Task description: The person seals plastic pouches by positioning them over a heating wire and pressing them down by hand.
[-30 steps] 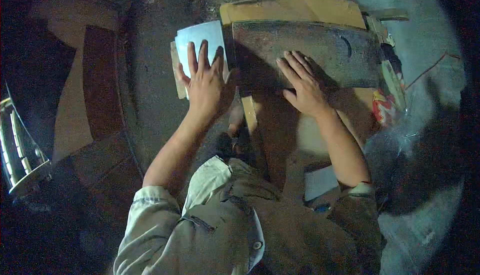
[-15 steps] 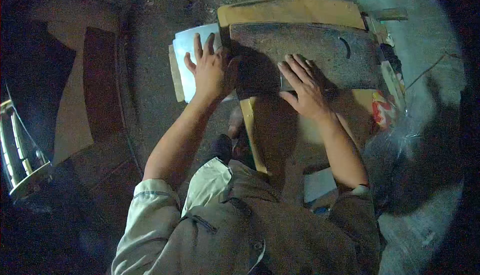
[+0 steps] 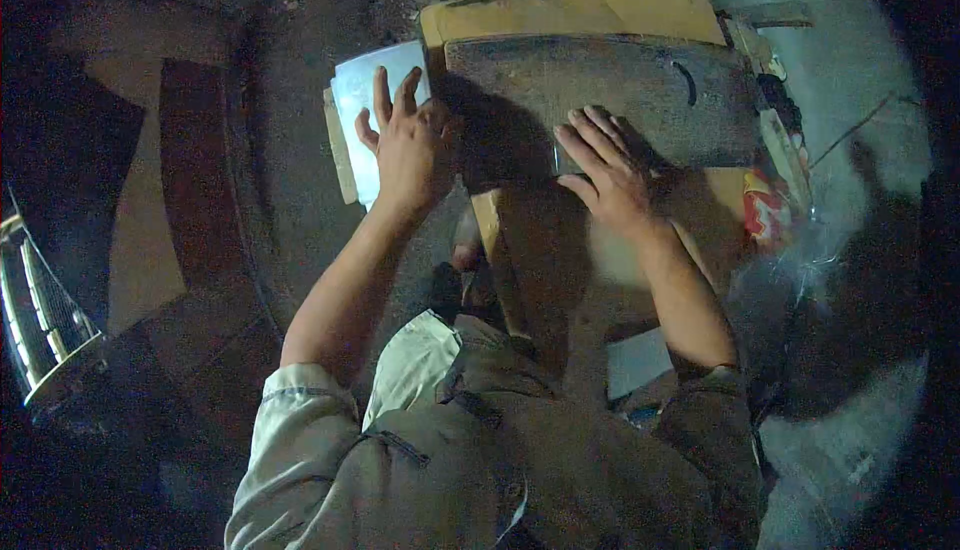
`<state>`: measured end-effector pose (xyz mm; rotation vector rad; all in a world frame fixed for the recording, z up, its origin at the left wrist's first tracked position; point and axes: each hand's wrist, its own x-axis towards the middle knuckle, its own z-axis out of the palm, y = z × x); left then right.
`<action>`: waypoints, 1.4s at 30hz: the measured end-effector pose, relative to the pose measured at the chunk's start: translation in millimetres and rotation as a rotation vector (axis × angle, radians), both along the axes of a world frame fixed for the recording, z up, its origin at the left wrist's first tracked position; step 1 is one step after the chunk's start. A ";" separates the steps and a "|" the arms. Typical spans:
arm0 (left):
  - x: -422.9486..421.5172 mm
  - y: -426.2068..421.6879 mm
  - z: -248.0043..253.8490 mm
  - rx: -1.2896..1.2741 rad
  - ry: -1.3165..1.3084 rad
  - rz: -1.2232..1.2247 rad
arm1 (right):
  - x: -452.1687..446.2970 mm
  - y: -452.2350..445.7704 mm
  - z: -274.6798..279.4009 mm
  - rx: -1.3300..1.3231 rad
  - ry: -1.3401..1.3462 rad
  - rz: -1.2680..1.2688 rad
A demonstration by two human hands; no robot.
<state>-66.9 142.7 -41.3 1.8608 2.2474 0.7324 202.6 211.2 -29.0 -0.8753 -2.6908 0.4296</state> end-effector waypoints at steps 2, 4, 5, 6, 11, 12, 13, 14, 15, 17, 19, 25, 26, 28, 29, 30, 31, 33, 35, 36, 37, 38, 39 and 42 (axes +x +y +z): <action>6.2 -7.8 9.2 -0.023 0.106 0.004 | 2.8 0.1 -0.9 0.012 -0.004 -0.001; 11.8 -17.5 16.6 -0.066 0.129 -0.005 | 6.2 0.5 -3.2 0.023 -0.009 -0.001; 14.1 -21.5 18.6 -0.106 0.152 -0.014 | 8.7 0.9 -5.9 0.039 0.009 0.008; 15.8 -25.6 18.3 -0.107 0.151 -0.015 | 11.4 0.5 -8.7 0.055 0.025 0.017; 23.0 -29.1 23.5 -0.139 0.157 -0.076 | 14.3 1.9 -11.9 -0.026 0.161 0.014; 25.3 -26.1 31.2 -0.159 0.155 -0.076 | 11.7 3.4 -7.9 -0.036 0.204 0.002; 25.5 -21.4 37.0 -0.193 0.166 -0.072 | 7.3 6.2 -0.9 -0.035 0.204 0.004; 26.0 -17.8 34.9 -0.190 0.167 -0.071 | 2.2 11.2 8.5 -0.020 0.172 -0.071; 26.5 -13.7 31.6 -0.169 0.164 -0.071 | -2.8 16.3 14.3 -0.004 0.140 -0.147; 26.3 -6.8 30.6 -0.224 0.235 -0.093 | -16.3 34.1 13.8 0.000 0.172 -0.218; 27.0 -4.1 26.0 -0.227 0.214 -0.099 | -29.5 57.4 5.2 -0.003 0.201 -0.288; 33.4 -13.6 26.3 -0.227 0.231 -0.154 | -63.8 90.9 4.6 0.098 -0.038 -0.186; 36.9 -18.0 26.6 -0.232 0.180 -0.157 | -62.0 90.8 0.9 0.096 -0.040 -0.184; 41.6 -25.8 31.9 -0.250 0.204 -0.163 | -60.9 88.1 -0.6 0.095 -0.082 -0.146; 43.5 -29.4 34.7 -0.256 0.180 -0.172 | -59.7 87.6 -3.9 0.087 -0.071 -0.128; 45.1 -32.6 36.3 -0.260 0.155 -0.182 | -58.8 85.5 -4.6 0.083 -0.074 -0.126; 45.5 -35.5 36.5 -0.261 0.155 -0.182 | -57.0 82.3 -4.7 0.041 -0.045 -0.132; 46.3 -40.1 36.9 -0.278 0.183 -0.184 | -50.7 75.1 -4.3 -0.004 -0.022 -0.142; 47.5 -42.7 33.5 -0.322 0.248 -0.166 | -43.9 68.2 -3.5 0.111 -0.081 -0.188; 46.7 -43.6 33.7 -0.324 0.245 -0.168 | -40.3 63.6 -2.3 0.109 -0.084 -0.188; 45.7 -44.5 35.2 -0.308 0.243 -0.160 | -36.0 58.5 0.0 0.149 -0.045 -0.197; 44.9 -45.4 36.8 -0.292 0.242 -0.152 | -32.1 53.7 1.8 0.189 -0.005 -0.206; 45.5 -46.6 37.8 -0.299 0.271 -0.144 | -26.8 48.1 -2.7 0.154 0.007 -0.195; 44.4 -53.2 33.0 -0.323 0.259 -0.174 | -16.0 28.2 -5.0 0.140 -0.132 -0.255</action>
